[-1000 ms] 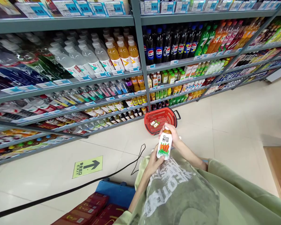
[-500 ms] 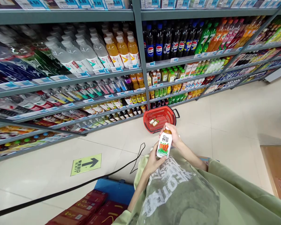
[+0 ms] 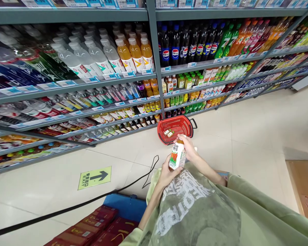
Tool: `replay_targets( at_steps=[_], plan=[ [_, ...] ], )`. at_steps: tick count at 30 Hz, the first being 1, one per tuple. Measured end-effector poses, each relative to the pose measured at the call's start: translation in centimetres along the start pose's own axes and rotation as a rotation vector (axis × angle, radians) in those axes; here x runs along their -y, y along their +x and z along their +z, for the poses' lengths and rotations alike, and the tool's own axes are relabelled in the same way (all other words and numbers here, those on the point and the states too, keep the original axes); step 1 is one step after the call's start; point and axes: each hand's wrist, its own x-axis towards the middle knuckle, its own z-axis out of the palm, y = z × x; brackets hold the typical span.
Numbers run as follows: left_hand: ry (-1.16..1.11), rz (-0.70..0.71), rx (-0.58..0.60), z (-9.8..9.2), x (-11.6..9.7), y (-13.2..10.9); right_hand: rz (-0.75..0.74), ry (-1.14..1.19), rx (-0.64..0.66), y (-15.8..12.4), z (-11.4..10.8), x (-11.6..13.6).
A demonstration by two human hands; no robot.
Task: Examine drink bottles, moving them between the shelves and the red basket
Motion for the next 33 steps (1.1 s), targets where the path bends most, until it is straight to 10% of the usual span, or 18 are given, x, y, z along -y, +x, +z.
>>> replay_targets(
  at_steps=[8,33],
  plan=[
    [-0.230,-0.046,0.208,0.2,-0.7,-0.6,0.100,-0.006,0.154,0.7,-0.9,0.2],
    [-0.574,-0.117,0.254,-0.5,-1.4,0.5,0.118,0.016,0.138,1.7,-0.3,0.2]
  ],
)
